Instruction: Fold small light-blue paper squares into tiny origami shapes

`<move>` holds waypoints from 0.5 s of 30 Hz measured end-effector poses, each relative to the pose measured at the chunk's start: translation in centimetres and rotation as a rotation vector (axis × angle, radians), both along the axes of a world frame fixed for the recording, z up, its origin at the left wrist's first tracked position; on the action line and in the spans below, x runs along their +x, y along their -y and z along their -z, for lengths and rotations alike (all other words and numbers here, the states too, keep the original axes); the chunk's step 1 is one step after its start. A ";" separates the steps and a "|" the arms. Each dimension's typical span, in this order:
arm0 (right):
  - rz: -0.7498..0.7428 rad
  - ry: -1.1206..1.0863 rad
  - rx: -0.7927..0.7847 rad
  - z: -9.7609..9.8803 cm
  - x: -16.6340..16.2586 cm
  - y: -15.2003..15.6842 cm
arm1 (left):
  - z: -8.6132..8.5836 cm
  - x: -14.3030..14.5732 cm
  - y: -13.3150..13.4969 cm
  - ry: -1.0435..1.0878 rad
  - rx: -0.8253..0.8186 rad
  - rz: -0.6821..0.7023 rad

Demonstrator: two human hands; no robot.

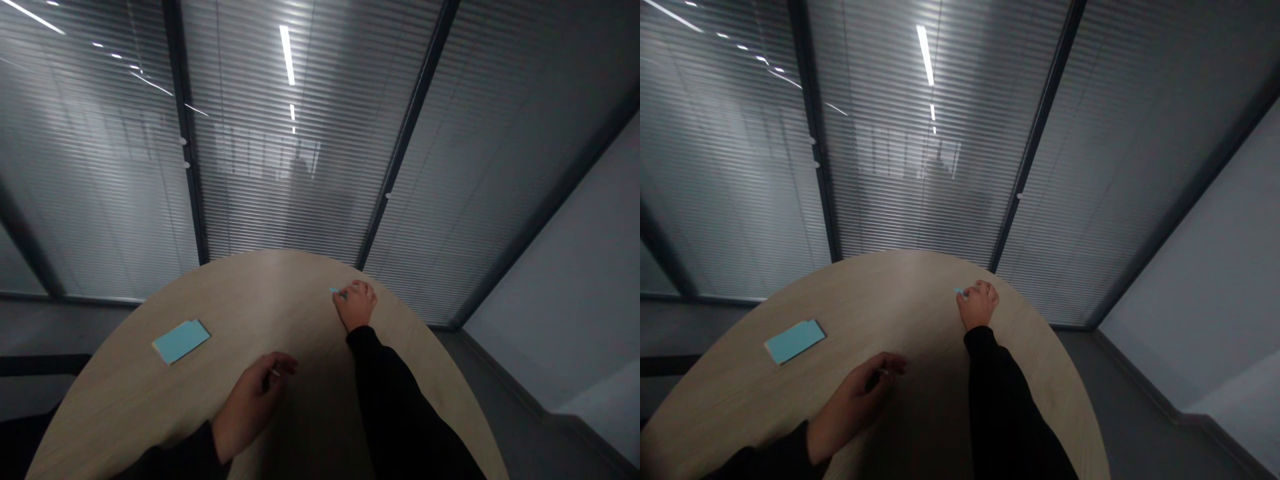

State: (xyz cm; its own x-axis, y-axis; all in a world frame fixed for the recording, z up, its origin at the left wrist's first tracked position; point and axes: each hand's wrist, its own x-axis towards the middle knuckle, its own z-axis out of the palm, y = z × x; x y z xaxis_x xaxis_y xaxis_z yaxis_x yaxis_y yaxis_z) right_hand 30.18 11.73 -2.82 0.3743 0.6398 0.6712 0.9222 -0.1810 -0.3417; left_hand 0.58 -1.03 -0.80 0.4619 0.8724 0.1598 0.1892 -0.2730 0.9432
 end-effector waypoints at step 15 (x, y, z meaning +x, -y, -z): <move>-0.099 -0.093 0.107 -0.8 -3.4 0.1 | 0.3 0.1 -0.2 -0.003 0.007 -0.001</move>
